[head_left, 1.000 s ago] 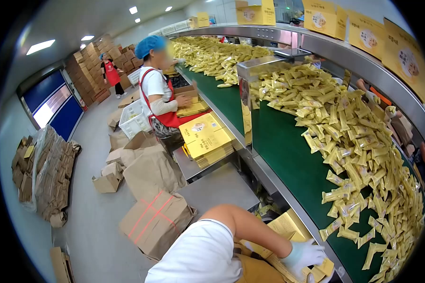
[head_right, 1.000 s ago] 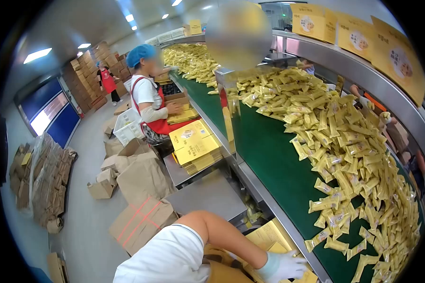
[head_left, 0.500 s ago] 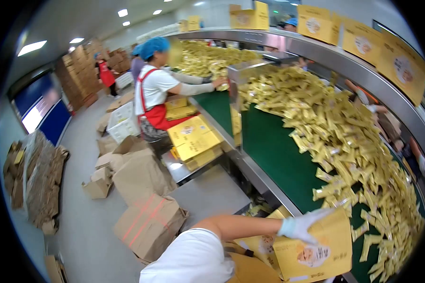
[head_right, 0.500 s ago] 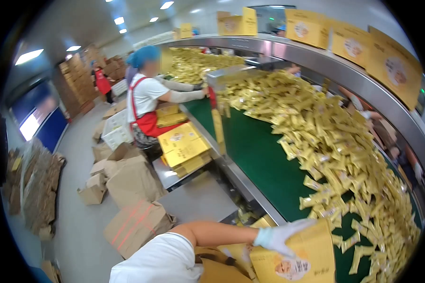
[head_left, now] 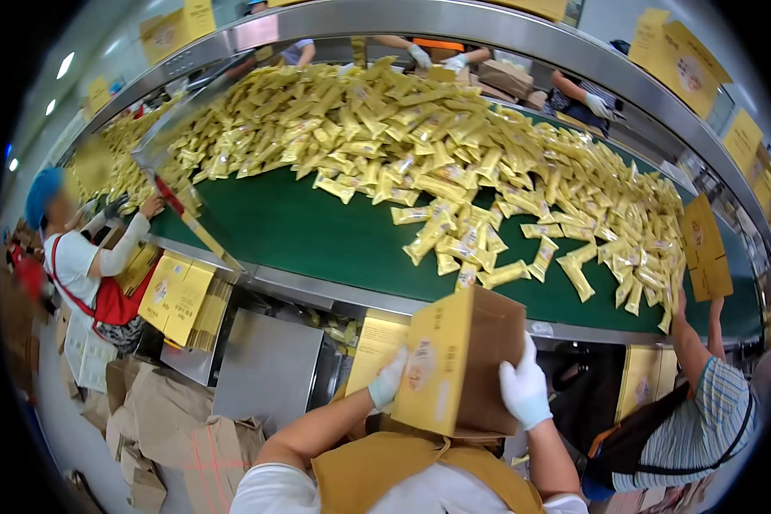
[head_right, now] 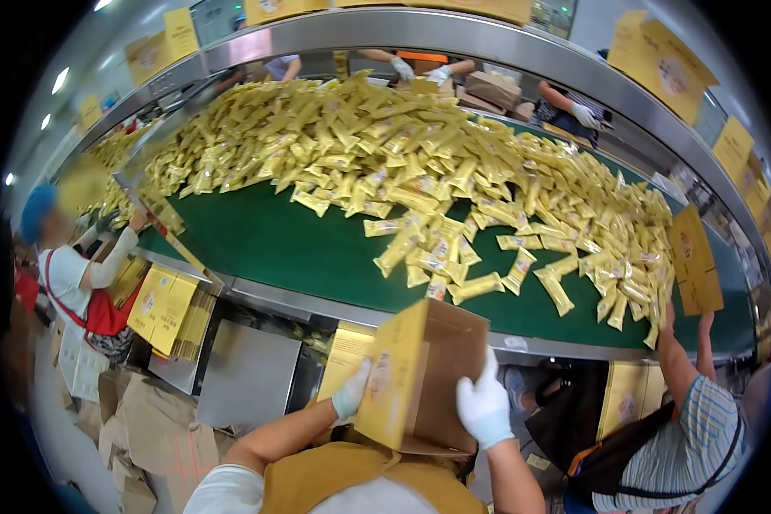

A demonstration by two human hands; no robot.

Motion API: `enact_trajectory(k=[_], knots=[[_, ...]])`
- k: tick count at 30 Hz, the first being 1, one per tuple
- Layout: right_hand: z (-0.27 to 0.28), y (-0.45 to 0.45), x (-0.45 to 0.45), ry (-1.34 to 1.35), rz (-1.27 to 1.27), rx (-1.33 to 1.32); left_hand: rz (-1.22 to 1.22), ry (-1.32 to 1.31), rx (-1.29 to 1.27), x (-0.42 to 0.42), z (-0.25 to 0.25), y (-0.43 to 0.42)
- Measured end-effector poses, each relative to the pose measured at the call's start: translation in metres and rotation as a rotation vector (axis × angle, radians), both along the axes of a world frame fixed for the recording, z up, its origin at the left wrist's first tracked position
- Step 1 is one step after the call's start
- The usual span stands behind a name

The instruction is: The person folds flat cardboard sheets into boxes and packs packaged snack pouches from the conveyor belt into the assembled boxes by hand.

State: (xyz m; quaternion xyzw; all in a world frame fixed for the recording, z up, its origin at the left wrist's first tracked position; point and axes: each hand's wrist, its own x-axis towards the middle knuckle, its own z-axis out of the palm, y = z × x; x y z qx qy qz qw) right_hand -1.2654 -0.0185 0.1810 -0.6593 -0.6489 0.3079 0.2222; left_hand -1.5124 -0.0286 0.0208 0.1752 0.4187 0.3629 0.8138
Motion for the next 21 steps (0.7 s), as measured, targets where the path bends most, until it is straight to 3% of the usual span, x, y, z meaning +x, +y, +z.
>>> enact_trajectory(k=[2,4,5,8,11,14,15,17,19,20,21], knots=[[0.008,-0.004,-0.031,-0.182,0.018,-0.081,-0.277,0.571,0.011,-0.011,0.005,0.02],[-0.002,-0.004,-0.056,-0.303,0.074,-0.144,-0.319,1.172,0.395,-0.011,-0.023,0.021],[-0.032,-0.003,-0.058,-0.379,0.097,-0.056,-0.327,1.465,0.608,-0.013,-0.037,0.023],[-0.029,-0.001,-0.063,-0.411,0.119,-0.106,-0.15,1.362,1.048,-0.028,-0.064,0.035],[-0.027,-0.004,-0.057,-0.31,0.079,-0.05,-0.097,0.794,0.763,-0.026,0.029,0.028],[-0.041,-0.004,-0.031,-0.088,0.009,-0.126,-0.278,0.849,0.651,-0.037,0.082,0.018],[-0.052,-0.008,-0.024,0.042,-0.037,-0.017,-0.345,0.846,0.608,-0.048,0.09,0.022],[-0.092,-0.007,-0.001,0.312,-0.074,0.125,-0.22,0.754,0.6,-0.064,0.065,0.016],[-0.137,-0.01,0.009,0.445,-0.156,0.057,-0.042,0.609,0.468,-0.07,0.045,0.008],[-0.151,-0.011,0.011,0.511,-0.196,0.023,0.102,0.704,0.548,-0.063,0.005,0.0],[-0.155,-0.01,0.005,0.342,-0.211,-0.082,0.102,0.856,0.544,-0.046,-0.016,-0.002]])
